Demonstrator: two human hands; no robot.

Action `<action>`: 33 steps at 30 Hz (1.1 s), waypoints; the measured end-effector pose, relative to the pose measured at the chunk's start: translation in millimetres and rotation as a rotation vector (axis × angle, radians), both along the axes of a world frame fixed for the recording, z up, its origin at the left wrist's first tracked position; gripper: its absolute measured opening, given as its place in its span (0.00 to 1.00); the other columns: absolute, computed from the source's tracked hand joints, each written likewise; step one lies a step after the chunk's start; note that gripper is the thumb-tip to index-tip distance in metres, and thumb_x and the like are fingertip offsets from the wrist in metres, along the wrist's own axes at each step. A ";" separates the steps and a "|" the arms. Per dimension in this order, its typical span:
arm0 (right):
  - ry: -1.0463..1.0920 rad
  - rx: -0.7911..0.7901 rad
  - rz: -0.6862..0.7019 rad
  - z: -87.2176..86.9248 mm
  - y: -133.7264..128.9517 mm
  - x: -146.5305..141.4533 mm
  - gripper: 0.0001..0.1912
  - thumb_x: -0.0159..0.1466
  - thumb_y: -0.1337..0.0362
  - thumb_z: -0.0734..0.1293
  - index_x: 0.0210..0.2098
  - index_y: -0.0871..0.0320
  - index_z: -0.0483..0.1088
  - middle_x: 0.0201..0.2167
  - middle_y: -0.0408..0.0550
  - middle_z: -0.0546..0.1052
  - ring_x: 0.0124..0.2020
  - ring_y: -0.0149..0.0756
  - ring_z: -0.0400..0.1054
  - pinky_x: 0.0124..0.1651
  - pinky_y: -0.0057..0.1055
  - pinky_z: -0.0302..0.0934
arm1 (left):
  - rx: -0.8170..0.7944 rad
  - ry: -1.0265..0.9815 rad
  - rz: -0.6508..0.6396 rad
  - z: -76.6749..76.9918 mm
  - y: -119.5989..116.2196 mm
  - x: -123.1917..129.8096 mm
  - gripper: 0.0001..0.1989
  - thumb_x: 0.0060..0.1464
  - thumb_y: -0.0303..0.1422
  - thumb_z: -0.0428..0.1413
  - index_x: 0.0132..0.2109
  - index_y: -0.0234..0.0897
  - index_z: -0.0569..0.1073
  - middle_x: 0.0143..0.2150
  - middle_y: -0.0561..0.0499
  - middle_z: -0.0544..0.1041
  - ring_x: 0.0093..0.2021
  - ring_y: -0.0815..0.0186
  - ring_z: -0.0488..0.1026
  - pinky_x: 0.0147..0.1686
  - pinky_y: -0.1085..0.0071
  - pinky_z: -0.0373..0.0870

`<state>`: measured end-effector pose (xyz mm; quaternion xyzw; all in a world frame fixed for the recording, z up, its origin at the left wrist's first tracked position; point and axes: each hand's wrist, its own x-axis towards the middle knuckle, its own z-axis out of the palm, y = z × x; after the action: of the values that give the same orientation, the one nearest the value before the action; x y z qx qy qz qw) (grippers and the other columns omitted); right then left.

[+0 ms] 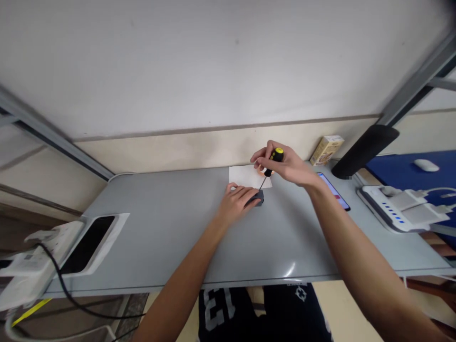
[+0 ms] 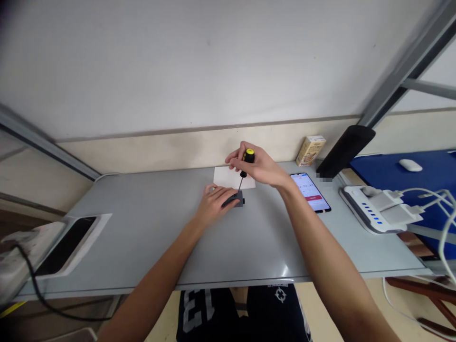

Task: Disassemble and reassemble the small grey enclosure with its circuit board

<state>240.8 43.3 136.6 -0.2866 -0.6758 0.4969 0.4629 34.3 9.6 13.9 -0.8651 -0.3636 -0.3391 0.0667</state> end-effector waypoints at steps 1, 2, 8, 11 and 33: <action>0.085 -0.041 -0.010 -7.8 2.6 -4.1 0.18 0.63 0.52 0.73 0.31 0.54 0.62 0.38 0.47 0.78 0.32 0.33 0.72 0.29 0.31 0.62 | 0.009 0.002 -0.001 0.0 0.2 -0.2 0.10 0.68 0.38 0.56 0.52 0.41 0.76 0.47 0.49 0.84 0.43 0.64 0.80 0.54 0.60 0.61; 0.177 -0.067 -0.039 -16.2 4.5 -7.5 0.18 0.63 0.50 0.73 0.33 0.53 0.62 0.36 0.44 0.78 0.29 0.32 0.71 0.28 0.30 0.60 | 0.016 0.008 -0.002 0.1 0.4 -0.4 0.10 0.68 0.38 0.56 0.52 0.41 0.76 0.47 0.49 0.84 0.43 0.64 0.80 0.54 0.60 0.61; 0.531 -0.113 -0.191 -41.1 -0.3 -13.7 0.22 0.64 0.37 0.65 0.48 0.44 0.67 0.21 0.34 0.58 0.16 0.26 0.50 0.23 0.28 0.56 | 0.021 0.019 -0.003 0.3 0.5 -1.3 0.11 0.67 0.37 0.57 0.53 0.42 0.77 0.47 0.49 0.83 0.44 0.63 0.80 0.53 0.60 0.63; 0.528 -0.158 -0.164 -36.1 -7.0 -13.5 0.21 0.65 0.38 0.62 0.48 0.44 0.70 0.27 0.39 0.66 0.24 0.31 0.63 0.30 0.33 0.64 | 0.022 0.009 0.000 0.5 0.1 -1.2 0.10 0.67 0.37 0.57 0.53 0.42 0.77 0.47 0.49 0.84 0.45 0.63 0.80 0.53 0.60 0.64; 0.578 -0.086 -0.324 -41.9 -9.5 -18.8 0.27 0.59 0.43 0.74 0.31 0.51 0.55 0.23 0.35 0.61 0.18 0.25 0.52 0.23 0.27 0.52 | -0.001 -0.011 -0.010 3.6 -2.1 1.1 0.10 0.68 0.37 0.56 0.52 0.41 0.75 0.48 0.50 0.84 0.44 0.63 0.81 0.55 0.60 0.62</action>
<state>222.1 33.8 94.7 -0.2569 -0.4405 0.5056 0.6959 35.4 7.6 17.6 -0.8651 -0.3596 -0.3440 0.0628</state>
